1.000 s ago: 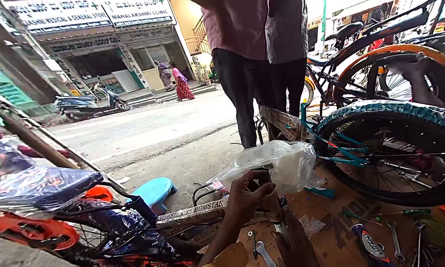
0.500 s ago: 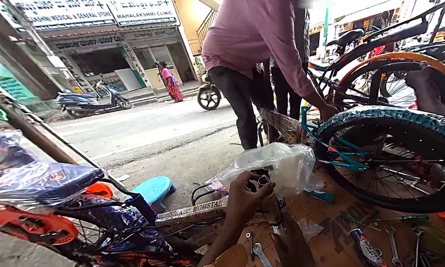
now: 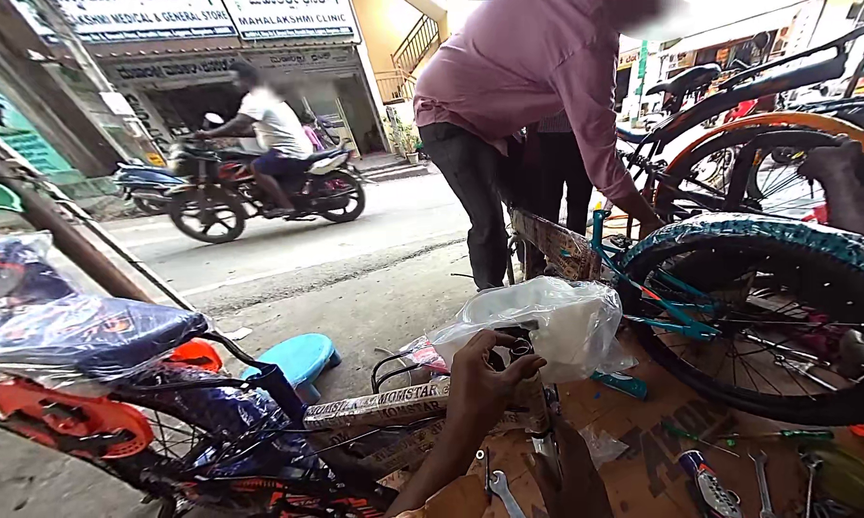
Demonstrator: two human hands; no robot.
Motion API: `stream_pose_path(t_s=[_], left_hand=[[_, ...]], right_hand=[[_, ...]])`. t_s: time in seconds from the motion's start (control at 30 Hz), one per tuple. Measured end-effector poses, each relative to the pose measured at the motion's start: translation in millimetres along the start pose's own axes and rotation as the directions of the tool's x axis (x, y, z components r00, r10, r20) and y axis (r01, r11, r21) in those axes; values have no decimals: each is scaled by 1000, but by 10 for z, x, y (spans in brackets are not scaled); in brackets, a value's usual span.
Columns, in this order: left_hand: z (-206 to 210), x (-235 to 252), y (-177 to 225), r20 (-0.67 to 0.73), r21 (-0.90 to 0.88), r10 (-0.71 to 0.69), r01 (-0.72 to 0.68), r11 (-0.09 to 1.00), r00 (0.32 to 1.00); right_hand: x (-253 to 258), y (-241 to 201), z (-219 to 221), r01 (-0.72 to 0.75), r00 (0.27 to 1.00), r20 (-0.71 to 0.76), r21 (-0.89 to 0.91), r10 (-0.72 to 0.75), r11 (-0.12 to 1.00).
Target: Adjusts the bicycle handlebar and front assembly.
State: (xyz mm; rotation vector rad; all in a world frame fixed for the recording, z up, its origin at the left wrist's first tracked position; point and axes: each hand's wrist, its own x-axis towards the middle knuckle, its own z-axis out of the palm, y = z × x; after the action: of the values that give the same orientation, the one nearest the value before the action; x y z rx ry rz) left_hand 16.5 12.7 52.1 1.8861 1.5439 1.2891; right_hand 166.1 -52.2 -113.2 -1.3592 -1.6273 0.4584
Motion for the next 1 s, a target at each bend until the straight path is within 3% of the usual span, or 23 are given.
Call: stream_pose_path(t_s=[0.27,0.63,1.0], left_hand=[[-24,17,2,48,-35,-18,20,999,999],[2,14,-14,49,-235,-122,130,963,991],[-18,17,-58,112,-269,-143,168,948,983]], right_hand=[[-2,-3,-3,14,1000,-9,8,-14,1000],[5,-8,-2,16,1000,-7,12,-16,1000],[5,4,12,31,999,-27,14,-30,999]])
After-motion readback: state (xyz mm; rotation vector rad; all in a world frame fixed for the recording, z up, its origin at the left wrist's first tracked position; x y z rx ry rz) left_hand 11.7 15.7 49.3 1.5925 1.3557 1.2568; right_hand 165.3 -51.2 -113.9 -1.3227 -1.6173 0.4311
